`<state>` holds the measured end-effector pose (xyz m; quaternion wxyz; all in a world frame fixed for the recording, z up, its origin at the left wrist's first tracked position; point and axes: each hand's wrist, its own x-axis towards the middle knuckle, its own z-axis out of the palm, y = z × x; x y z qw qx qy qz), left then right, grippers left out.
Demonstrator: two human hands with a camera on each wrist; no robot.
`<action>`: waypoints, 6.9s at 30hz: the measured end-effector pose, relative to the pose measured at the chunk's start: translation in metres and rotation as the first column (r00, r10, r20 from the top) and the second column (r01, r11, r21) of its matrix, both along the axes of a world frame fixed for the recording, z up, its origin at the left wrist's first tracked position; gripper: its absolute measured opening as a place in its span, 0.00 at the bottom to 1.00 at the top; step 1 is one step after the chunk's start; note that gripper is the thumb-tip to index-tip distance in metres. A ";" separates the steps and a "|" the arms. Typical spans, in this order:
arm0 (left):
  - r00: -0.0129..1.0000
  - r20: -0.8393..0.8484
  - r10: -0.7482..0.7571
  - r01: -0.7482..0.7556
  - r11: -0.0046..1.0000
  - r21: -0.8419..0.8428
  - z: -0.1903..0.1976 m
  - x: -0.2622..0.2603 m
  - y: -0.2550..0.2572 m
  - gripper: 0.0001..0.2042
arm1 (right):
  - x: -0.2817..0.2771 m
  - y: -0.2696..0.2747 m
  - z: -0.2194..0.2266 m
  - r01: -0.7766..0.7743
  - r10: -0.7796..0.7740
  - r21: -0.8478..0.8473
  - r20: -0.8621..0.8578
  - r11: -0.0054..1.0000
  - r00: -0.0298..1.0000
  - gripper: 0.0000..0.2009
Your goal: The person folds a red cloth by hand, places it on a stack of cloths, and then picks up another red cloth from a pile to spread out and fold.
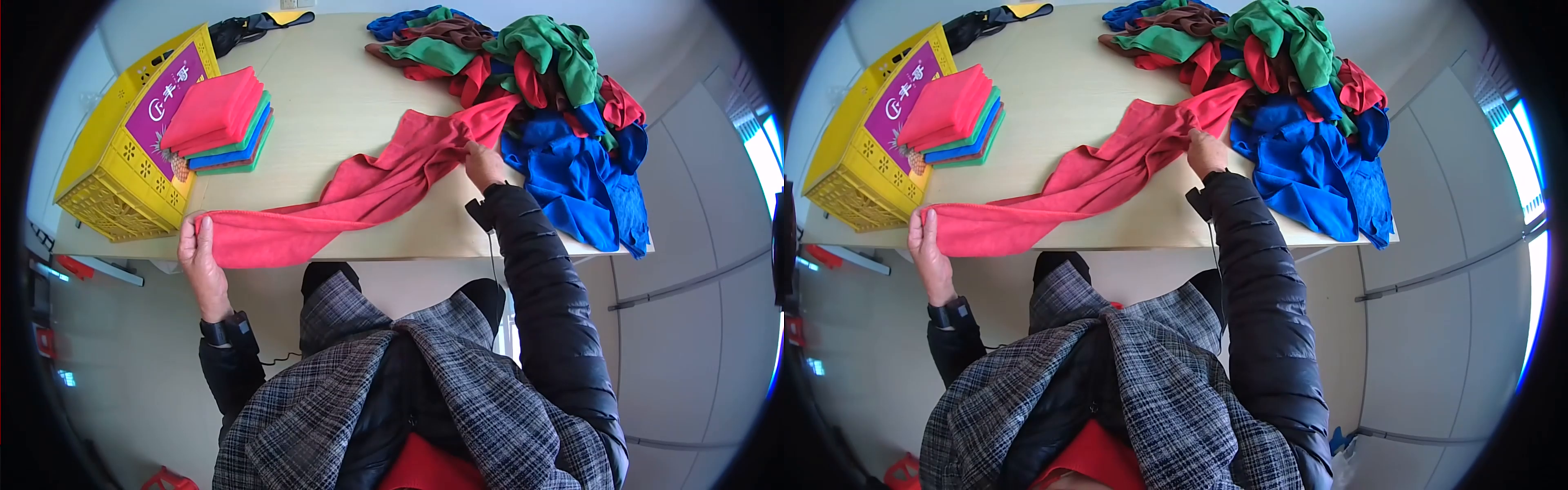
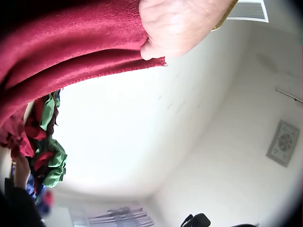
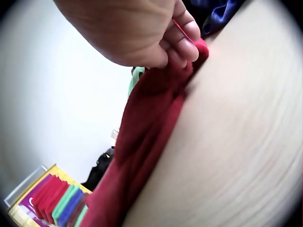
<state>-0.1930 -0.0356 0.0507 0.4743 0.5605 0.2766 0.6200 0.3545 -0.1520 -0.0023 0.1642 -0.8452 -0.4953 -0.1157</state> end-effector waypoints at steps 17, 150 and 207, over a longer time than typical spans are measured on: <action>0.963 0.220 0.155 -0.186 0.975 0.125 0.138 -0.041 0.042 0.14 | 0.027 -0.163 0.222 -0.155 0.595 0.757 -0.350 0.634 0.724 0.07; 0.694 -0.716 0.072 0.211 0.931 0.299 0.244 0.202 0.039 0.09 | -0.121 -0.233 0.303 -0.372 0.399 0.347 -0.010 0.861 0.917 0.14; 0.575 -0.403 -0.712 0.770 0.638 -0.028 0.176 0.357 0.046 0.15 | -0.192 -0.185 0.115 -0.066 0.493 0.498 -0.814 0.865 0.308 0.11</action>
